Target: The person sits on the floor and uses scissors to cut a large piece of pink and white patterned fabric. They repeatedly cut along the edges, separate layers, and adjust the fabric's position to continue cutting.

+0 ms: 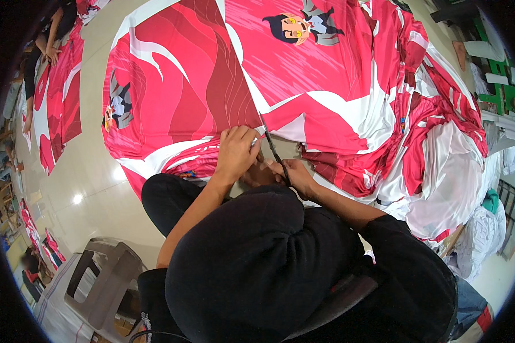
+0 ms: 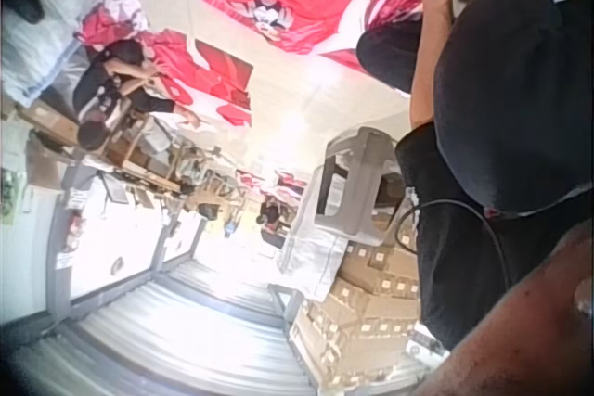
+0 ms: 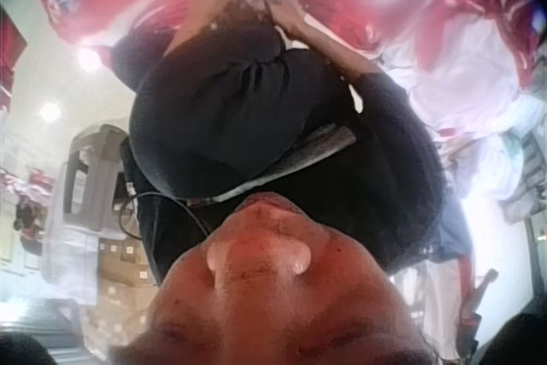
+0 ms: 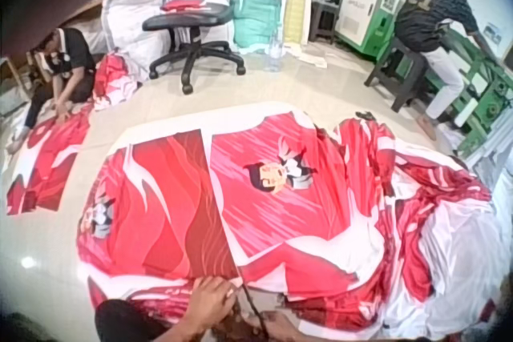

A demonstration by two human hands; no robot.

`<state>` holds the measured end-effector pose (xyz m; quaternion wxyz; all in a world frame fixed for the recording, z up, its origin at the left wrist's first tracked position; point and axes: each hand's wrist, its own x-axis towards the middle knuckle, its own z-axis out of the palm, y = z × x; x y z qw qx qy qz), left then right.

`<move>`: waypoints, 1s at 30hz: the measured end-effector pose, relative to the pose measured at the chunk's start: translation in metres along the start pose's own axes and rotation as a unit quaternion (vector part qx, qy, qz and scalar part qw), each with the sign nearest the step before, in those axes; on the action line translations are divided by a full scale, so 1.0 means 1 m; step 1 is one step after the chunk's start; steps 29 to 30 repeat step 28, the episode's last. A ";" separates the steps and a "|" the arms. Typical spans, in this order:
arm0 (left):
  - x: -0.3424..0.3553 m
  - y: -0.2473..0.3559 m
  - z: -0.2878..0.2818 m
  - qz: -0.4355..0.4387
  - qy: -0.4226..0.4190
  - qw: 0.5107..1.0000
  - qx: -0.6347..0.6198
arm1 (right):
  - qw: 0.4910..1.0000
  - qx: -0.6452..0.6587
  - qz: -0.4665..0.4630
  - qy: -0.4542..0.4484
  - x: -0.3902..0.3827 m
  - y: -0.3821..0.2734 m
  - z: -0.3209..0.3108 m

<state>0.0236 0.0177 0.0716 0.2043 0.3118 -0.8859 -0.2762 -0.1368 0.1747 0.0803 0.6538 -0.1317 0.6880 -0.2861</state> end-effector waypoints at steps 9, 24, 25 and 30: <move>0.000 0.000 0.000 0.002 -0.001 1.000 0.000 | 1.000 -0.001 -0.001 0.005 -0.001 -0.008 0.003; -0.001 -0.002 0.001 0.000 -0.013 1.000 -0.007 | 0.999 -0.044 -0.007 0.009 -0.005 -0.011 0.001; -0.001 -0.002 0.001 0.000 -0.016 1.000 -0.011 | 0.999 -0.040 -0.009 0.004 -0.005 -0.011 0.001; -0.001 -0.003 0.002 -0.007 -0.026 1.000 -0.007 | 0.998 -0.055 -0.006 0.006 -0.002 -0.008 0.000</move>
